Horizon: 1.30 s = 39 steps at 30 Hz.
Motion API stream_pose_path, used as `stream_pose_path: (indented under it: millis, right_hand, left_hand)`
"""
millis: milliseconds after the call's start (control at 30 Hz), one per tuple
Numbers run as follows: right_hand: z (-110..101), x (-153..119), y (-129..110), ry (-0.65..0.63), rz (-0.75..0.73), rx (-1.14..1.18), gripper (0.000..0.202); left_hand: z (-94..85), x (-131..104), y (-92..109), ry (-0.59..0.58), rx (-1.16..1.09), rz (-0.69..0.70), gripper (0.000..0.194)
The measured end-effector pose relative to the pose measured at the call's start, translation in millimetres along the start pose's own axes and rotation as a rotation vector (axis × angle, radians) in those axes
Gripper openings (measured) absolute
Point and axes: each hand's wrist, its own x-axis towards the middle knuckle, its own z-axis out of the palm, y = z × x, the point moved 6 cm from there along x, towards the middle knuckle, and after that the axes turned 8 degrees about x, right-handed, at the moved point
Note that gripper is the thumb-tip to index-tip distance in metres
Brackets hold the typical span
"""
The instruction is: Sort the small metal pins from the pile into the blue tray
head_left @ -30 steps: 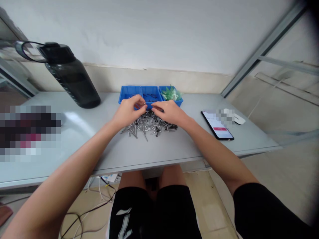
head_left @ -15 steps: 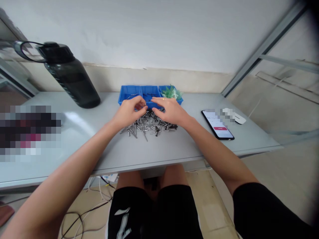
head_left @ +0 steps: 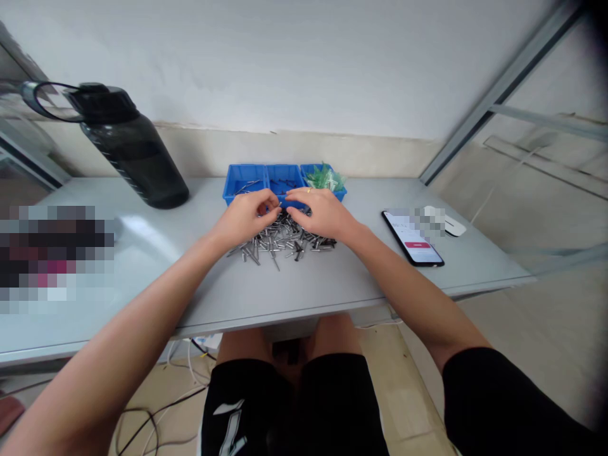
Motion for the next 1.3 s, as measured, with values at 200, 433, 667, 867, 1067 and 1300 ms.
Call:
stream_pose_path:
  millis: [200,433,667,867,1067,1300]
  right_hand:
    - [7,0,-1,0.022,-0.035,0.011,0.035]
    - [12,0,-1,-0.038,-0.064,0.011,0.031]
    - [16,1,1,-0.112,-0.077,-0.027,0.028]
    - [9,0,3,-0.077,-0.059,-0.104,0.030]
    - [12,0,8,-0.121,-0.033,-0.183,0.030]
    - [13,1,8,-0.168,-0.006,-0.211,0.028]
  left_hand:
    - [0.0,0,1,-0.014,0.021,0.026,0.017]
    - [1.7,1,2,-0.037,0.040,0.050,0.016]
    - [4.5,1,-1,-0.042,0.032,0.049,0.021]
    - [3.6,2,-4,-0.072,0.045,0.009,0.019]
    - [7.5,1,-7,-0.072,0.121,0.053,0.020]
    - [6.2,0,-4,-0.093,0.240,0.082,0.018]
